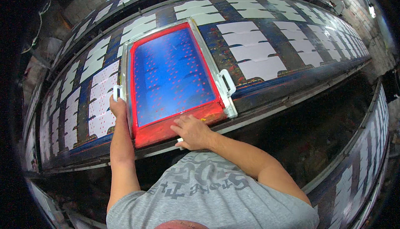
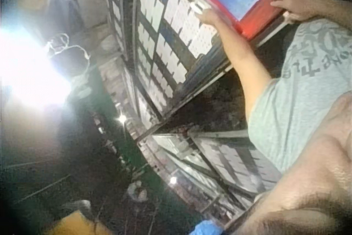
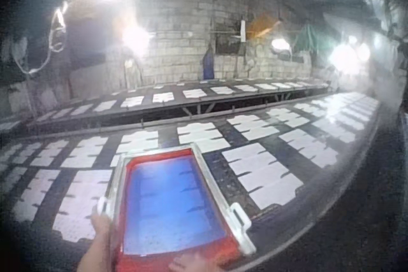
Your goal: The person uses a squeegee to pull red ink across a screen-printing frame, repeatedly applying ink to white paper sheets arranged on a conveyor. The person then lifts the frame and moves it to a different station.
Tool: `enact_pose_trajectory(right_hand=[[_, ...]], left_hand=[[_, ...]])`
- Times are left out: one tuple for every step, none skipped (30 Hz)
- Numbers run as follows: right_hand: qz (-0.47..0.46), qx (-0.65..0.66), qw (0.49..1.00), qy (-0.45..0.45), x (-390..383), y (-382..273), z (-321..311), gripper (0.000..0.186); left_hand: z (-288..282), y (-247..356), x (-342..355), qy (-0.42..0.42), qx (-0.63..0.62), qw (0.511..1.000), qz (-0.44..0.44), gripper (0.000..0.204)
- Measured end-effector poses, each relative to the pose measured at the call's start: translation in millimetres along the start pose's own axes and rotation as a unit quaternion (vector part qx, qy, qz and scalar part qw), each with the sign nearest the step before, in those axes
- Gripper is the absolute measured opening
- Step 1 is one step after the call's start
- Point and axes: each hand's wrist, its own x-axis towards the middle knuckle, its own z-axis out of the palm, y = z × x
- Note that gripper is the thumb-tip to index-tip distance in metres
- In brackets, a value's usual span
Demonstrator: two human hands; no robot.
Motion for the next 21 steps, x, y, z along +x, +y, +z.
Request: enact_pose_trajectory(right_hand=[[-0.027, 0.044, 0.999, 0.008, -10.3, 6.0, -7.6, 0.062], [-0.021, 0.079, 0.997, 0.004, -17.3, 15.9, -14.8, 0.059], [-0.025, 0.119, 0.992, 0.021, -24.2, 26.5, -22.0, 0.055], [-0.019, 0.156, 0.987, 0.026, -30.7, 37.8, -28.8, 0.052], [-0.010, 0.137, 0.985, 0.102, -38.6, 50.9, -36.6, 0.046], [0.024, 0.112, 0.983, 0.144, -44.5, 66.7, -44.3, 0.044], [0.059, 0.088, 0.976, 0.188, -49.6, 82.5, -50.9, 0.043], [0.112, 0.054, 0.967, 0.223, -54.2, 97.3, -56.4, 0.043], [0.170, 0.020, 0.952, 0.254, -57.7, 112.3, -61.0, 0.043], [0.219, 0.016, 0.934, 0.282, -58.4, 126.7, -62.9, 0.047], [0.275, -0.004, 0.921, 0.275, -59.3, 140.4, -64.0, 0.049], [0.318, 0.013, 0.909, 0.270, -61.1, 152.3, -65.0, 0.050], [0.351, 0.064, 0.900, 0.249, -61.6, 164.7, -66.0, 0.051], [0.399, 0.115, 0.882, 0.222, -60.5, 174.4, -64.9, 0.052], [0.424, 0.210, 0.850, 0.231, -60.2, 180.3, -63.6, 0.052], [0.433, 0.251, 0.839, 0.215, -58.4, 184.2, -61.7, 0.050], [0.442, 0.296, 0.822, 0.202, -55.6, 188.4, -61.4, 0.049], [0.452, 0.352, 0.797, 0.191, -52.6, 191.6, -62.6, 0.047], [0.444, 0.332, 0.810, 0.191, -49.0, 191.8, -62.4, 0.043], [0.446, 0.313, 0.819, 0.182, -45.8, 190.9, -64.1, 0.042], [0.452, 0.309, 0.819, 0.175, -42.3, 189.4, -66.7, 0.042]], left_hand=[[1.2, -1.2, -0.3, 0.005, 0.015, 1.000, -0.007, 0.047], [2.9, -2.5, 0.6, 0.013, 0.030, 0.999, -0.019, 0.046], [4.2, -4.5, 2.1, 0.021, 0.045, 0.999, -0.008, 0.043], [7.0, -6.6, 3.1, 0.023, 0.041, 0.999, -0.006, 0.042], [8.7, -9.4, 4.4, 0.024, 0.040, 0.999, -0.012, 0.042], [9.7, -13.0, 5.2, 0.028, 0.039, 0.999, -0.015, 0.042], [10.7, -15.7, 8.3, 0.030, 0.057, 0.998, -0.013, 0.040], [11.8, -18.9, 8.0, 0.034, 0.051, 0.998, 0.001, 0.038], [12.2, -21.3, 9.3, 0.035, 0.043, 0.998, 0.003, 0.037], [12.4, -23.2, 10.5, 0.034, 0.031, 0.999, -0.004, 0.036], [12.5, -24.7, 11.4, 0.039, 0.032, 0.999, 0.009, 0.035], [12.6, -25.6, 11.8, 0.041, 0.030, 0.999, 0.011, 0.034], [12.2, -26.5, 12.0, 0.035, 0.021, 0.999, 0.007, 0.034], [11.3, -27.2, 12.8, 0.028, 0.033, 0.999, 0.004, 0.033], [9.9, -27.9, 13.9, 0.014, 0.038, 0.999, -0.005, 0.033], [10.4, -27.9, 15.2, 0.005, 0.030, 0.999, -0.022, 0.032], [10.9, -28.4, 15.2, 0.008, 0.024, 0.999, -0.028, 0.032], [11.8, -28.7, 16.0, 0.014, 0.036, 0.999, -0.022, 0.032], [11.7, -29.8, 16.1, 0.019, 0.049, 0.998, -0.018, 0.032], [11.6, -30.9, 16.0, 0.022, 0.060, 0.998, -0.020, 0.032], [11.6, -32.2, 15.7, 0.014, 0.054, 0.998, -0.024, 0.032]])
